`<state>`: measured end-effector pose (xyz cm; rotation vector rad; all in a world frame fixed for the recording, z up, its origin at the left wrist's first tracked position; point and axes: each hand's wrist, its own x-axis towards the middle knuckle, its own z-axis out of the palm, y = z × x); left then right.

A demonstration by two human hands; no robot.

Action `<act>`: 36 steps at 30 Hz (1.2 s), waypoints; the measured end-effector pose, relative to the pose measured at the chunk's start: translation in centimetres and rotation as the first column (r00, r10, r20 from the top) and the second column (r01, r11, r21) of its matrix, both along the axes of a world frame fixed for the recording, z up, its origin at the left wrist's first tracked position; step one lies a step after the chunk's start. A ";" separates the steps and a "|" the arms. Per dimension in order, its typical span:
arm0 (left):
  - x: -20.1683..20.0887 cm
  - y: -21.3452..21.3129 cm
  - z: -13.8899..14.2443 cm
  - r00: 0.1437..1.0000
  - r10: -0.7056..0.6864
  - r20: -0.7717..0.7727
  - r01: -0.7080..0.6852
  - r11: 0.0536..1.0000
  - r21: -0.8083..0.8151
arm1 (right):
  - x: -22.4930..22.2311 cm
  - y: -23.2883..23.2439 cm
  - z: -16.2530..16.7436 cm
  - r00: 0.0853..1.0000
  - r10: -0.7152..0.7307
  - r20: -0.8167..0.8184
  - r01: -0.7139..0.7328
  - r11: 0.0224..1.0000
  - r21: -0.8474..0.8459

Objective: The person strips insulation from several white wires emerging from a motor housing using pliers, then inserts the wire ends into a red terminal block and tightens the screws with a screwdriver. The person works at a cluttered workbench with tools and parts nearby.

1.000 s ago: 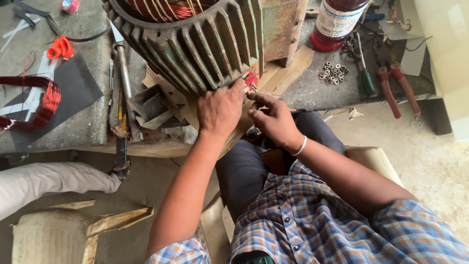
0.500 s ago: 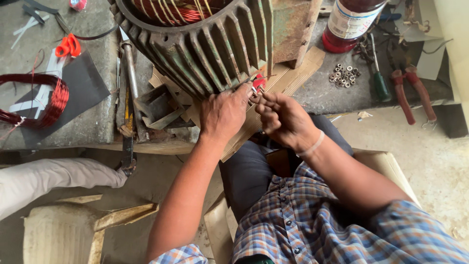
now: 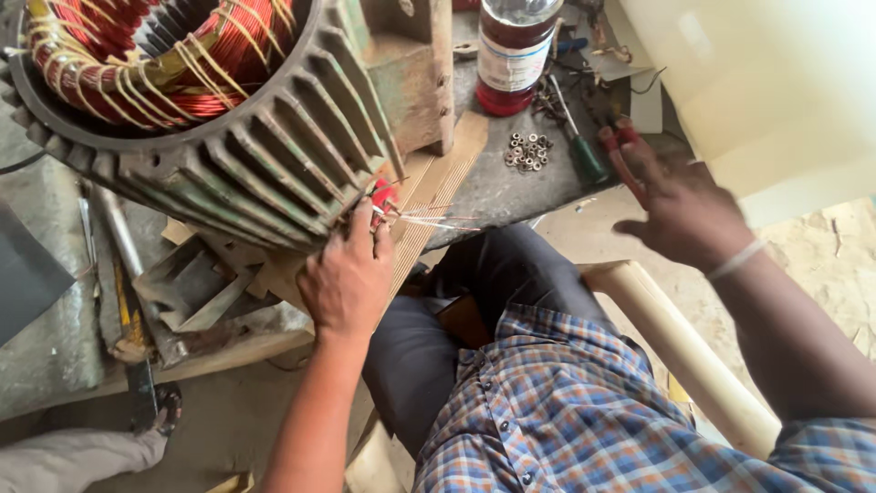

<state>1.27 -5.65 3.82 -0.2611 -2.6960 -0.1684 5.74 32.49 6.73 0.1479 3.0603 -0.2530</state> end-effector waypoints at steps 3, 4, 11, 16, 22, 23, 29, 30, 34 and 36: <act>0.2 0.2 -1.8 0.998 0.034 -0.052 -0.034 0.999 -0.005 | -1.1 1.1 -3.3 0.991 0.129 -0.023 -0.118 0.954 0.274; 0.3 0.1 -2.4 0.996 0.062 -0.061 -0.063 0.998 -0.013 | -1.9 1.6 -4.2 0.981 0.177 -0.082 -0.148 0.949 0.277; -0.8 -2.1 -3.0 0.958 -0.181 -0.224 0.219 0.963 0.159 | -1.1 4.2 -5.9 0.992 -0.048 0.119 0.126 0.184 -0.975; 0.7 -3.0 -0.8 0.947 -0.293 -0.133 0.318 0.910 0.265 | 4.6 0.6 -7.4 0.992 0.051 0.115 0.123 -0.231 -0.965; -1.7 -2.8 0.0 0.927 -0.370 -0.066 0.371 0.929 0.009 | 4.2 -7.8 -7.7 0.794 0.309 0.524 0.494 0.176 -0.852; -1.8 -2.8 -0.1 0.932 -0.362 -0.031 0.362 0.932 0.008 | 3.8 -9.2 -7.4 0.747 0.404 0.528 0.506 0.170 -0.846; -1.3 -2.8 -0.2 0.946 -0.301 -0.125 0.287 0.951 -0.115 | 1.1 -14.1 -5.6 0.698 0.638 0.325 0.475 -0.072 -0.877; -1.2 -2.9 -0.1 0.942 -0.301 -0.150 0.281 0.949 -0.142 | 0.8 -14.3 -5.2 0.685 0.620 0.382 0.507 -0.029 -0.862; -1.2 -2.9 0.0 0.947 -0.289 -0.142 0.265 0.949 -0.169 | 0.0 -14.7 -3.8 0.663 0.573 0.482 0.558 0.051 -0.828; -1.2 -2.8 -0.1 0.944 -0.290 -0.157 0.263 0.949 -0.173 | -0.2 -15.0 -3.2 0.660 0.582 0.475 0.557 0.046 -0.829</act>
